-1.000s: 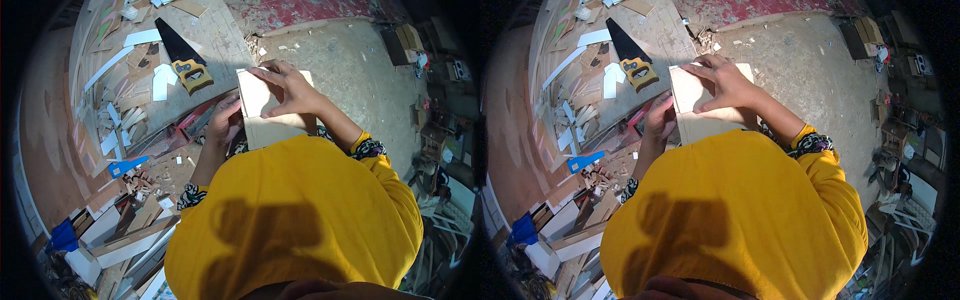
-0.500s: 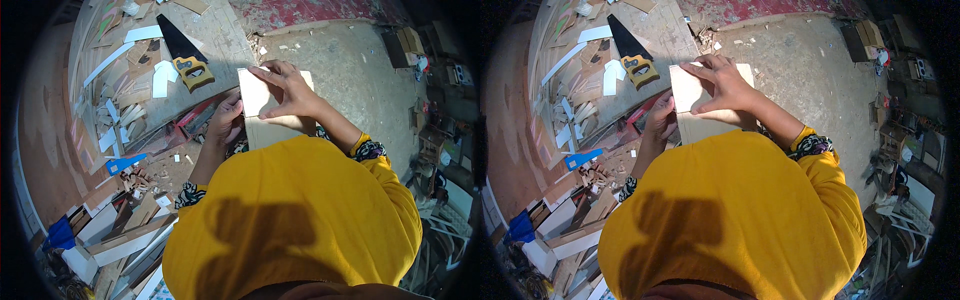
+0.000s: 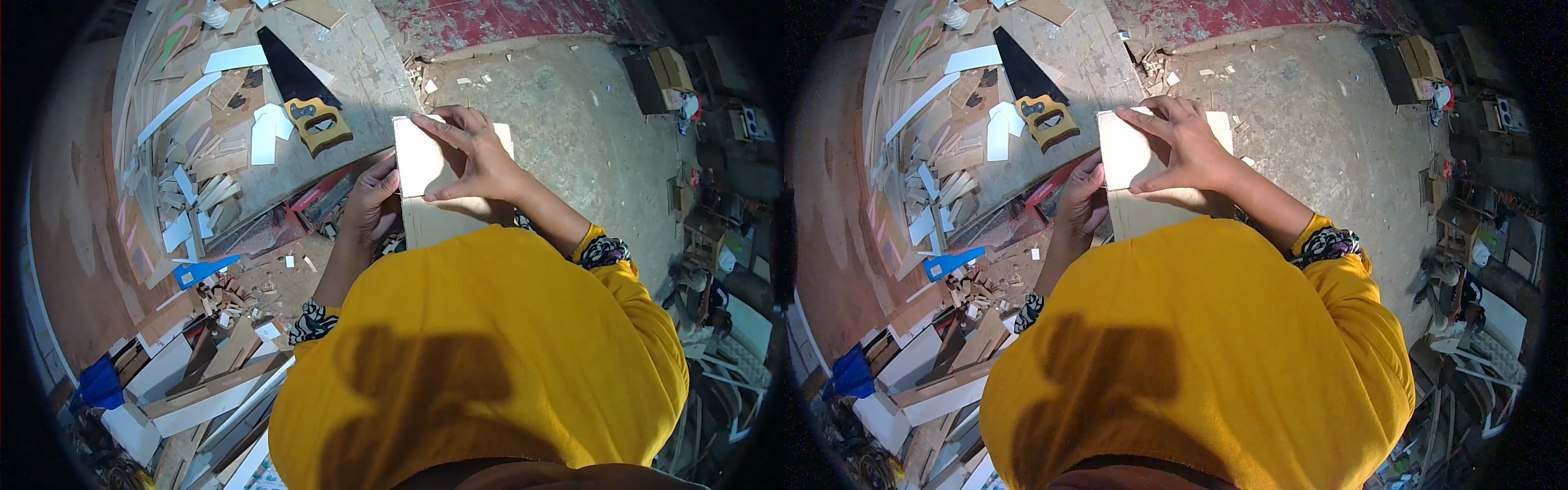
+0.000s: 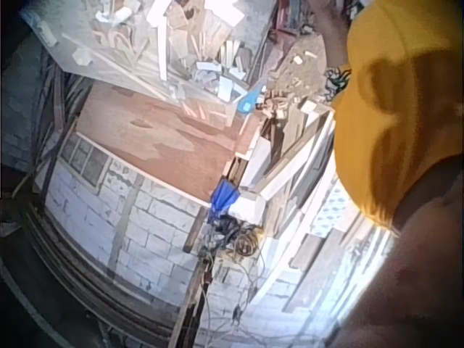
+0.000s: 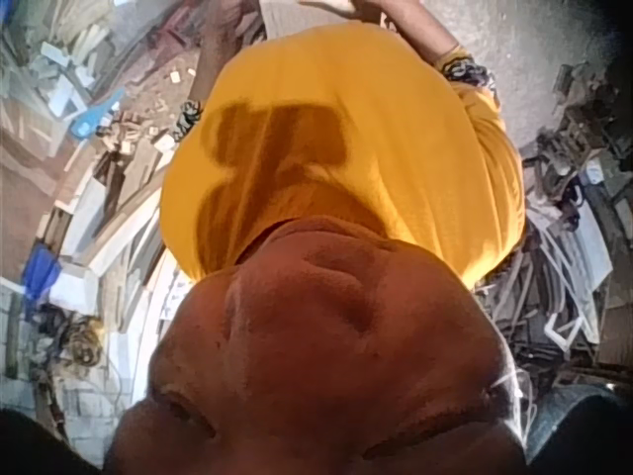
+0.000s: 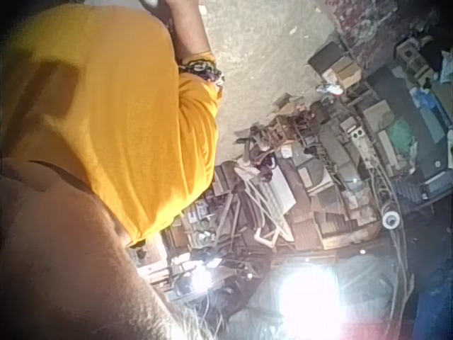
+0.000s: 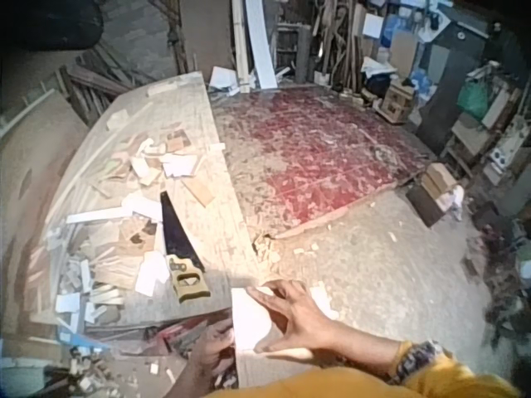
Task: Use a handsaw to cut a small piece of wood and then examine the fit with other pieces.
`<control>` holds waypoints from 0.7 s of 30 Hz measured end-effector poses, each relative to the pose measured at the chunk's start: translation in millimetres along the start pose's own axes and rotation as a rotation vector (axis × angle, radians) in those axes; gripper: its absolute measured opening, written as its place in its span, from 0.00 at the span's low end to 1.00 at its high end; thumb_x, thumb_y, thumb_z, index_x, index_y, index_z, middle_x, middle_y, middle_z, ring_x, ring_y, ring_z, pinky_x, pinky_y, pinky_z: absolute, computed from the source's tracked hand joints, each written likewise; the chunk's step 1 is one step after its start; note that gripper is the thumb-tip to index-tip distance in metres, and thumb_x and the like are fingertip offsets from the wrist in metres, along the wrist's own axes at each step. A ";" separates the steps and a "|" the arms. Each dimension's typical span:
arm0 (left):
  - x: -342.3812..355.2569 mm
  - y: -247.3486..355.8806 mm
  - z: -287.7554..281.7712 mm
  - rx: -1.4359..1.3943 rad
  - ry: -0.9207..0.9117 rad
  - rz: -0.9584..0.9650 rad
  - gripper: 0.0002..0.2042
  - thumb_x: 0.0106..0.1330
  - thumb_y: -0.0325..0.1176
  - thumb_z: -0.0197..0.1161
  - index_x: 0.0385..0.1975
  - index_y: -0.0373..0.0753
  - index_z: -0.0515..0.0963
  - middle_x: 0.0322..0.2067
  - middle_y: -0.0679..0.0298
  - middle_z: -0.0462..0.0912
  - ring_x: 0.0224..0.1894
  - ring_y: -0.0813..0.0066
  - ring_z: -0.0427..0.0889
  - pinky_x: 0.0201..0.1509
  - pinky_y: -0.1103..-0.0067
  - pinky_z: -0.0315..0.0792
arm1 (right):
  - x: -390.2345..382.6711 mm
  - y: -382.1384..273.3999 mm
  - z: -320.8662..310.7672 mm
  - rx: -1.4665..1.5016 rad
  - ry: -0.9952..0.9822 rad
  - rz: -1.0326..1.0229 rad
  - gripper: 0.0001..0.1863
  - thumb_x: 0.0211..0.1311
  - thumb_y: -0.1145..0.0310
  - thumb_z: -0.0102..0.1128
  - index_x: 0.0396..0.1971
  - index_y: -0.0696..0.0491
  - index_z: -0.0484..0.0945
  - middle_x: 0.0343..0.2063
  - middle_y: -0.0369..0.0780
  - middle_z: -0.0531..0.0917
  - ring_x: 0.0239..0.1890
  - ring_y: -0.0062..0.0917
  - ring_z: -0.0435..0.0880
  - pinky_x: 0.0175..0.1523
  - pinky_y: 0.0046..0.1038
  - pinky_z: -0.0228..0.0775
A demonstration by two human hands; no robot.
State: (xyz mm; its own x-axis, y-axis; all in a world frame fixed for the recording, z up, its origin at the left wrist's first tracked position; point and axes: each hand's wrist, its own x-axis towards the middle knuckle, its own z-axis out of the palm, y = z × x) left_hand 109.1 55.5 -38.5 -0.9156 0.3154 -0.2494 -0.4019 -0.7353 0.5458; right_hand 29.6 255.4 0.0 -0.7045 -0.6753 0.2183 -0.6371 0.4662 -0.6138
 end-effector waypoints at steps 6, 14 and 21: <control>4.0 1.1 10.0 0.057 0.063 0.156 0.29 0.62 0.24 0.56 0.63 0.36 0.54 0.57 0.57 0.67 0.56 0.72 0.68 0.61 0.74 0.61 | -0.1 3.4 -1.7 0.005 0.014 -0.008 0.52 0.26 0.42 0.72 0.59 0.46 0.66 0.51 0.45 0.68 0.51 0.39 0.66 0.58 0.37 0.53; 9.7 3.7 14.9 0.126 0.070 0.179 0.28 0.63 0.24 0.56 0.63 0.36 0.55 0.53 0.58 0.70 0.53 0.75 0.70 0.59 0.77 0.62 | 3.7 8.1 -4.3 0.021 0.028 0.013 0.52 0.26 0.43 0.71 0.59 0.46 0.66 0.51 0.46 0.68 0.51 0.39 0.66 0.58 0.37 0.52; 13.5 4.5 34.7 0.485 0.207 0.315 0.30 0.60 0.20 0.55 0.63 0.33 0.54 0.39 0.63 0.77 0.37 0.87 0.72 0.43 0.88 0.66 | 12.7 2.5 -16.6 -0.108 0.039 -0.022 0.55 0.25 0.40 0.71 0.60 0.48 0.64 0.49 0.46 0.70 0.50 0.39 0.68 0.58 0.38 0.52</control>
State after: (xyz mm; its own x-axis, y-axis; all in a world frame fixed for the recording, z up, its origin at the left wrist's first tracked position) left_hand 94.6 77.2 -11.6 -0.9895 -0.0315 -0.1409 -0.1165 -0.4024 0.9080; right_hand 13.9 257.4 13.8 -0.7003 -0.6644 0.2609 -0.6808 0.5117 -0.5241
